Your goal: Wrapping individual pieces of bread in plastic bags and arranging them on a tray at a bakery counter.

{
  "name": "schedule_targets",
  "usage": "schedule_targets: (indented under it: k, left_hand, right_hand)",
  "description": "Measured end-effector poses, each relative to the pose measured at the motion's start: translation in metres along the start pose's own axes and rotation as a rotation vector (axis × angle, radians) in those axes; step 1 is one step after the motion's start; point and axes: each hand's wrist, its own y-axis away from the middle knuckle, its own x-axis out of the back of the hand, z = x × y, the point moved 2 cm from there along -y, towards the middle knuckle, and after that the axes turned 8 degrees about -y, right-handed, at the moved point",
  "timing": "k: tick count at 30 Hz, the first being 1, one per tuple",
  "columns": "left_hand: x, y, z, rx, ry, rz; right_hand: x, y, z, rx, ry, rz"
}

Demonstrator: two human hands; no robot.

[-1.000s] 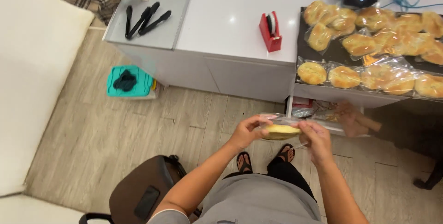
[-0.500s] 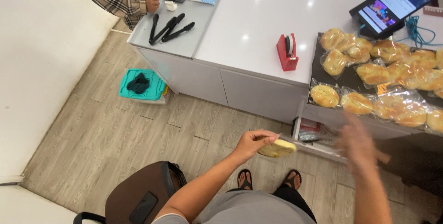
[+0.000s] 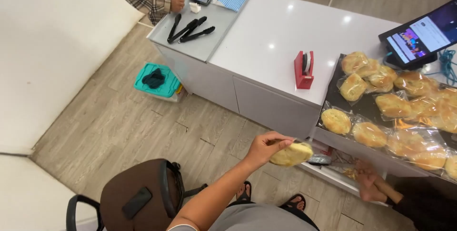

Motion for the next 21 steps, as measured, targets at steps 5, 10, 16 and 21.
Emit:
schedule_targets:
  k: [5,10,16,21]
  left_hand:
    - [-0.036,-0.020,-0.001,-0.074,0.064,0.079]
    - [-0.080,-0.032,-0.017,0.035,0.090,0.081]
    - [-0.120,-0.052,-0.010,0.034,0.026,0.087]
    - [-0.149,-0.060,0.011,0.072,-0.070,0.013]
  right_hand:
    - [-0.047,0.005,0.007,0.140,0.128,-0.228]
    - [-0.079,0.024,0.074,-0.426,0.013,-0.144]
    - [-0.073,0.023,0.071,-0.566,-0.125,-0.139]
    - [-0.049,0.025,0.059,-0.442,-0.397,0.022]
